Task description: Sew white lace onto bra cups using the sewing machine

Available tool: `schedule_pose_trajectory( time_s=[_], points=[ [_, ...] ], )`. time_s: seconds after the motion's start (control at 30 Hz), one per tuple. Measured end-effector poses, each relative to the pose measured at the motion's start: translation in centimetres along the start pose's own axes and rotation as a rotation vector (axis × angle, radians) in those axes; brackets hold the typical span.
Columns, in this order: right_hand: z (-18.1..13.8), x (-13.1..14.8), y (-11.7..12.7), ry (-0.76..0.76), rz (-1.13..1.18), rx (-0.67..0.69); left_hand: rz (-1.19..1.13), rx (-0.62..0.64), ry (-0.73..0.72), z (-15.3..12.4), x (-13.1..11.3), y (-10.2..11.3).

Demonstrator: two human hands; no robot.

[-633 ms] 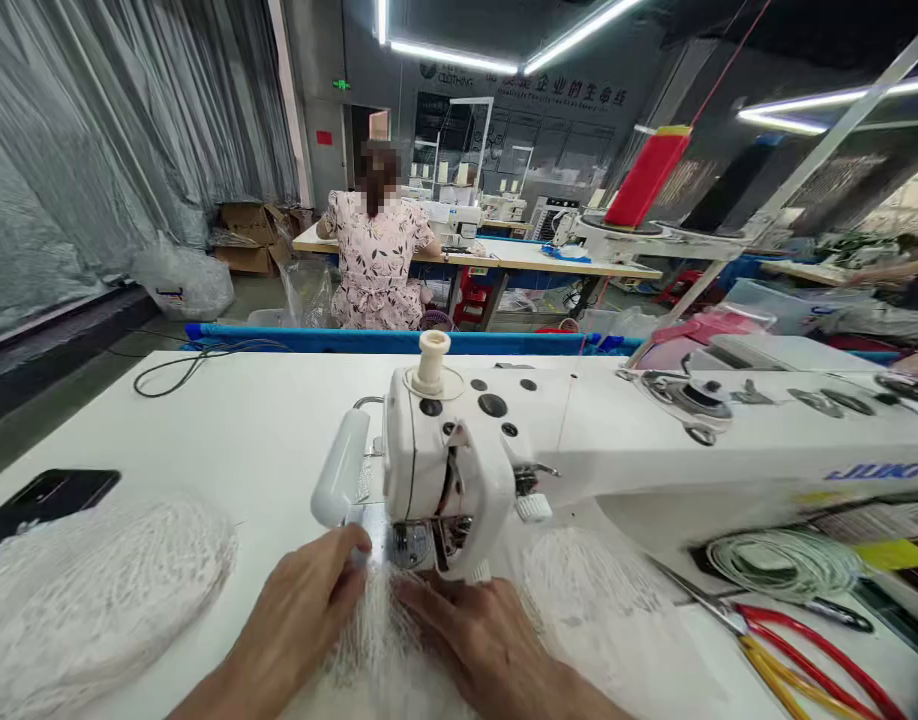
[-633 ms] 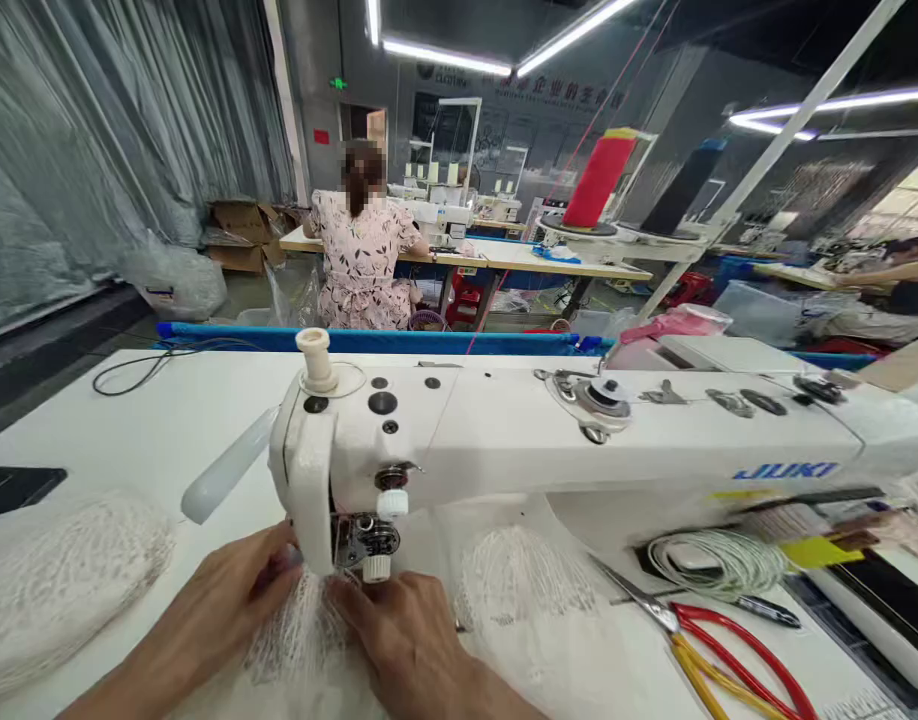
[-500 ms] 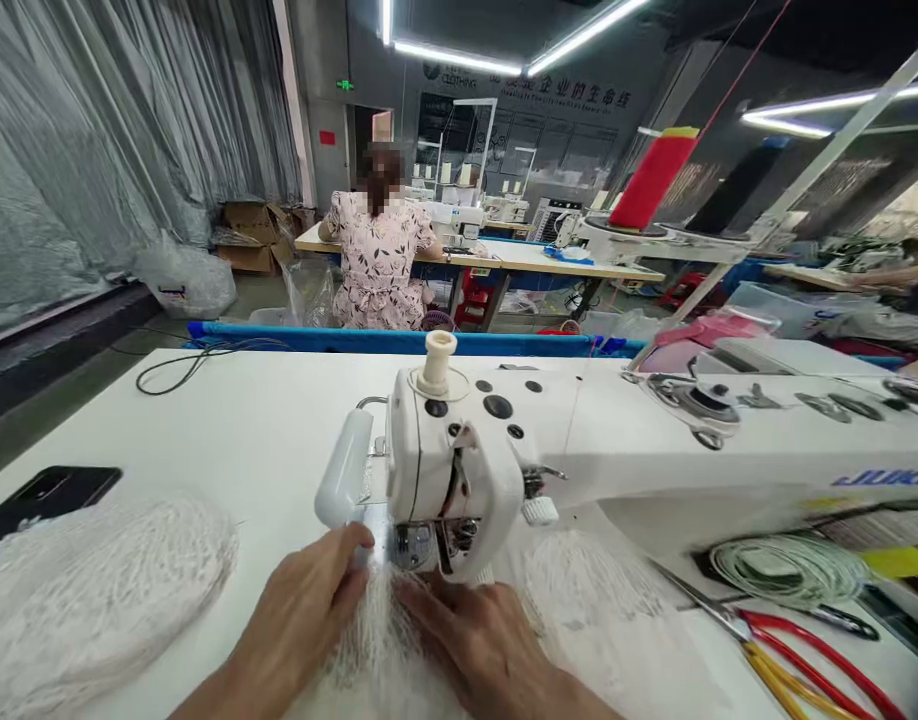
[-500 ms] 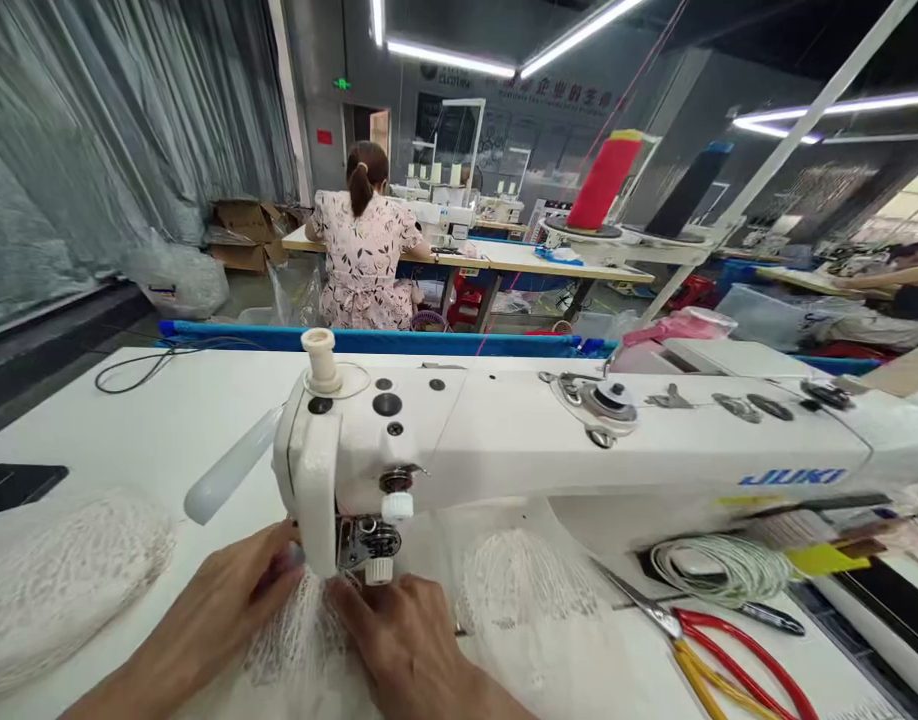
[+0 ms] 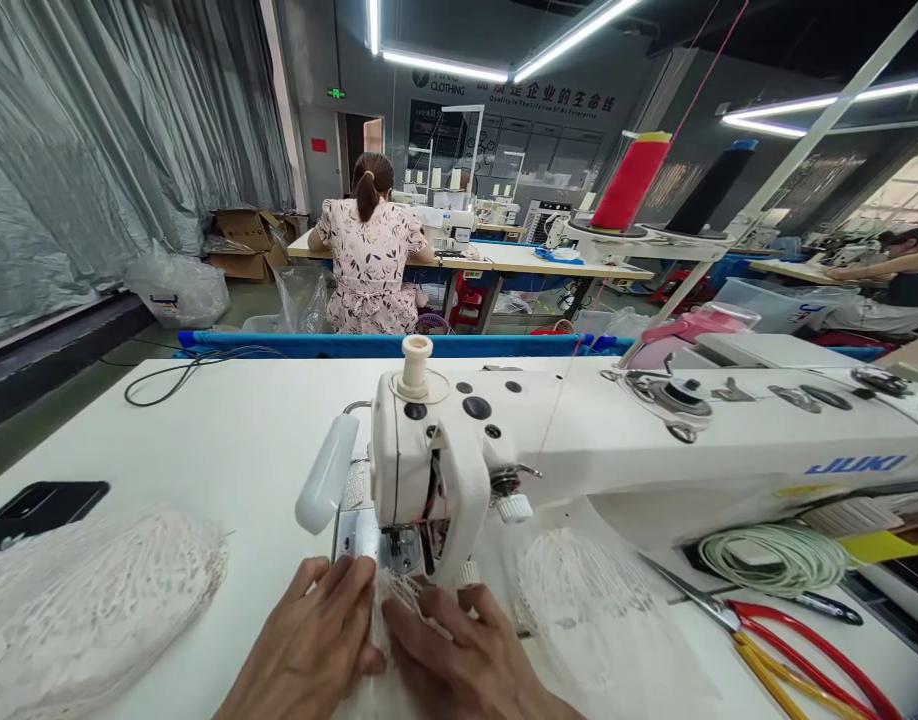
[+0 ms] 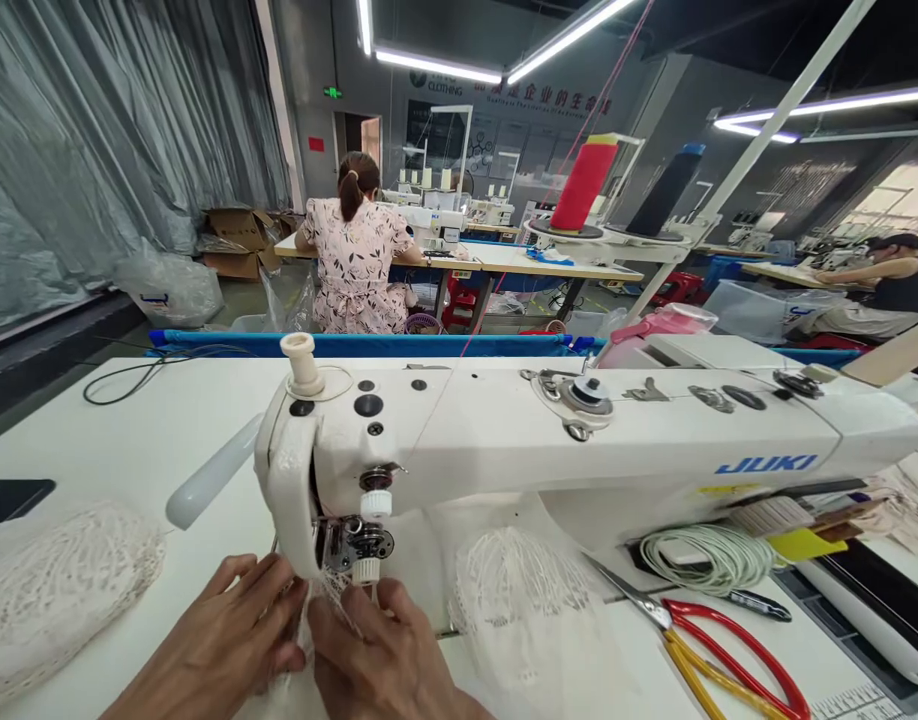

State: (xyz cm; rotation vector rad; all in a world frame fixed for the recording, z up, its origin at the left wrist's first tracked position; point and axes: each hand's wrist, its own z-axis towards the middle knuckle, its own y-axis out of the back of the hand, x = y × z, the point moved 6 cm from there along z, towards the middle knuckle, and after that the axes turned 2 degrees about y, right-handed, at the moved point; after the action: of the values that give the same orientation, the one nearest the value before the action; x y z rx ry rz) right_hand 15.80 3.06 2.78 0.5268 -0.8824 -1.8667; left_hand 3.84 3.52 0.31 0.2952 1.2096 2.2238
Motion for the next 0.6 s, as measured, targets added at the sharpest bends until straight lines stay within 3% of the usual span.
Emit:
schedule_pose_trajectory(
  time_s=[0.13, 0.27, 0.6],
  points=[
    [-0.1, -0.3, 0.0, 0.001, -0.079, -0.002, 0.076, 0.056, 0.008, -0.4, 0.6, -1.0],
    [-0.4, -1.6, -0.6, -0.064, -0.073, 0.102, 0.05, -0.01, 0.012, -0.6, 1.3, -1.6],
    [-0.3, -3.8, -1.0, -0.099, -0.115, 0.062, -0.013, -0.163, 0.076, 0.3, 2.1, -2.8]
  ],
)
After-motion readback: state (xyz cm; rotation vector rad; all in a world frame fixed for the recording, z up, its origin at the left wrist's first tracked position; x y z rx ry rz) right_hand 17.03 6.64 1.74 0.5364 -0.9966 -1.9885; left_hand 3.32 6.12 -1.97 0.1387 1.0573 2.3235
